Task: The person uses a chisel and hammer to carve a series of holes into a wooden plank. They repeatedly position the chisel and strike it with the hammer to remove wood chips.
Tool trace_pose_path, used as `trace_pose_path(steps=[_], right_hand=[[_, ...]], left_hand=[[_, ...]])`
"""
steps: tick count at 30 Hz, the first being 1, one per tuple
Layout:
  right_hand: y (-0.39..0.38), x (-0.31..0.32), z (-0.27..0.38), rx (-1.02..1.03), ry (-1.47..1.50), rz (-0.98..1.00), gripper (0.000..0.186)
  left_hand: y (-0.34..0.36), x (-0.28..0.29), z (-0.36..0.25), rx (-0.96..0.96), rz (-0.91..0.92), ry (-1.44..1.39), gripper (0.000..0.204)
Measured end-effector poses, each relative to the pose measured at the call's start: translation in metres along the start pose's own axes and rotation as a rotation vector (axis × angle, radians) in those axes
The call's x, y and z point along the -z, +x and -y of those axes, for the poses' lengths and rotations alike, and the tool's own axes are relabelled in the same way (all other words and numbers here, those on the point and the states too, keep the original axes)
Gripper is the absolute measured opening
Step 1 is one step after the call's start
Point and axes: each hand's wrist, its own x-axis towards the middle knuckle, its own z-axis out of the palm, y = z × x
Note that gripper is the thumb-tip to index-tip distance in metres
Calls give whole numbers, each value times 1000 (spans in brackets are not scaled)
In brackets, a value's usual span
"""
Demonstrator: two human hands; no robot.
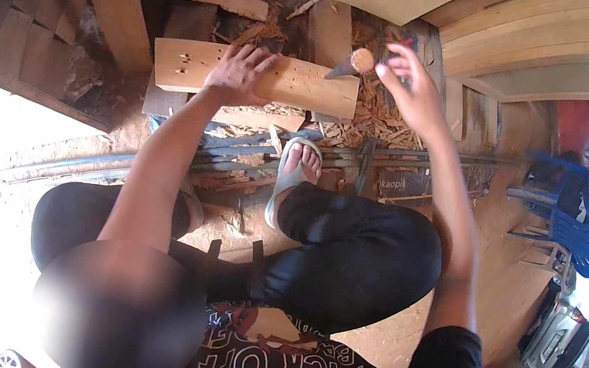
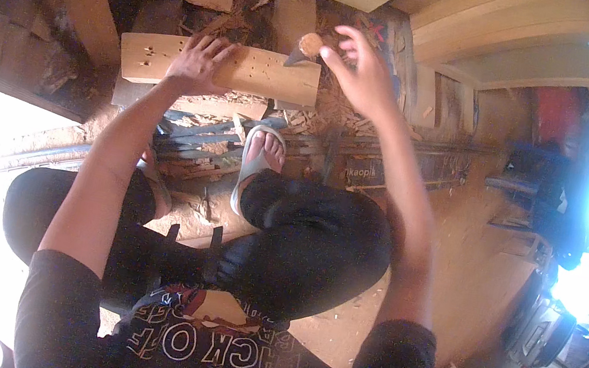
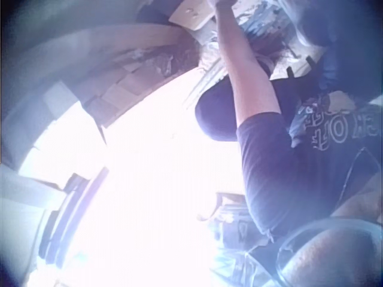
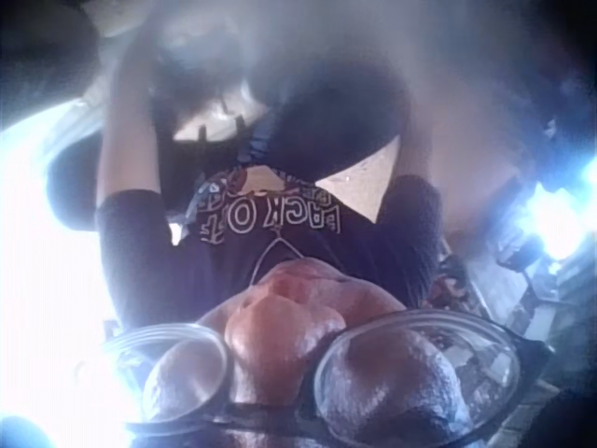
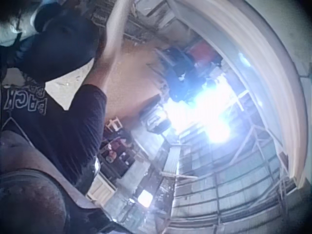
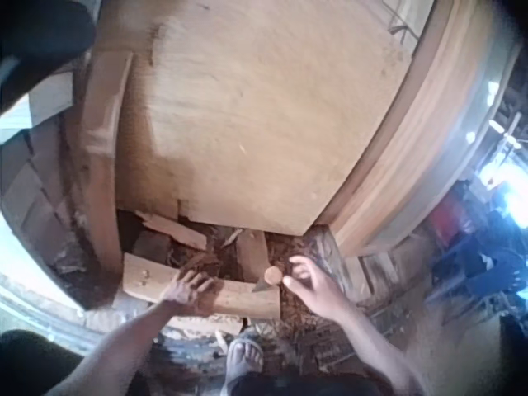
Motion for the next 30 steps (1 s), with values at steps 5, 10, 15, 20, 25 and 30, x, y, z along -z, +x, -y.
trace_pose_path(steps=[5,10,15,20,25,30], right_hand=[[88,-12,73,-128,-538,511,86],[138,-52,80,-323,-778,997,57],[158,-80,63,-427,-897,1095,38],[161,-82,35,-914,-372,1266,24],[160,-86,35,-724,-561,1266,21],[138,-82,47,-496,-758,1216,23]], left_hand=[[-1,-3,4,-9,-16,-13,108],[0,-4,6,-10,-20,-53,111],[-2,1,7,3,13,-51,111],[0,2,9,-12,37,-54,114],[1,-5,13,-28,-12,-88,114],[1,-12,14,-34,-64,-119,114]])
